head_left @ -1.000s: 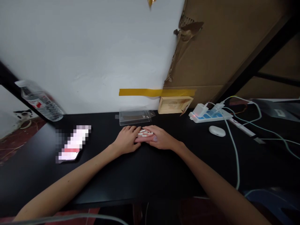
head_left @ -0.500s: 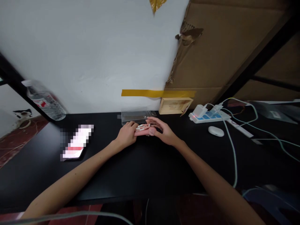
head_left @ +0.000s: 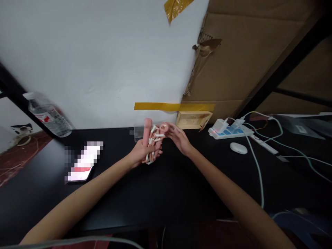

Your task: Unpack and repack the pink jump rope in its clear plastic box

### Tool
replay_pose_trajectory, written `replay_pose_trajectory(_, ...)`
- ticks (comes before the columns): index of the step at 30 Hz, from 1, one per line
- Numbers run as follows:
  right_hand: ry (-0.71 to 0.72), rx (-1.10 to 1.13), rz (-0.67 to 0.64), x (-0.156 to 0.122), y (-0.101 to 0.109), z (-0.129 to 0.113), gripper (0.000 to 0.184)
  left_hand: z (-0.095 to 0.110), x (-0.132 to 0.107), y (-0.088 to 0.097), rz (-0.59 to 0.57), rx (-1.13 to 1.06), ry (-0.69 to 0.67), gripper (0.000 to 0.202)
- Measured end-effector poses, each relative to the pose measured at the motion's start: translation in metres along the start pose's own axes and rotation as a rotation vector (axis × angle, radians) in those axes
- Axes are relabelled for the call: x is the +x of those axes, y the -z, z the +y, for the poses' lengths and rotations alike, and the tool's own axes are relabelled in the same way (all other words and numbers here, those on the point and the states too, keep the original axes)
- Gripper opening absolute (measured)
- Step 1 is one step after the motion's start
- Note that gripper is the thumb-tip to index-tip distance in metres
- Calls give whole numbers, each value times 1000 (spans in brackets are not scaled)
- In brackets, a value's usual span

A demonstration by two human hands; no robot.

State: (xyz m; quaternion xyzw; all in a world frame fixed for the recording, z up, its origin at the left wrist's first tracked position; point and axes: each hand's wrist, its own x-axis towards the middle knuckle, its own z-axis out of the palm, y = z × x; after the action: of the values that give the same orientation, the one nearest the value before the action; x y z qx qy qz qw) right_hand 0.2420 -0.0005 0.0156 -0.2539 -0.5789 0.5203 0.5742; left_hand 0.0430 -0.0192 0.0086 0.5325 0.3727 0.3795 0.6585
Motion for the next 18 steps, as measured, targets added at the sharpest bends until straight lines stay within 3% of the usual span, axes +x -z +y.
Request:
replay_pose_trajectory(3,-212,222,-116,23,-27,2,51,3,-8,-9,-91,-404,192,24)
replay_pose_trajectory(5,-320,355,-203,35,-43,6,47,2,-10,-10,-148,-521,272,19)
replay_pose_trajectory(8,-385,515,-211,44,-57,14,39,-3,-9,-2,-245,-620,339,16)
replay_pose_trajectory(15,-477,548,-148,38,-51,28,36,-14,-9,2,-535,-813,340,49)
replay_pose_trajectory(18,-486,551,-139,33,-46,33,41,-15,-10,-4,-540,-898,337,56)
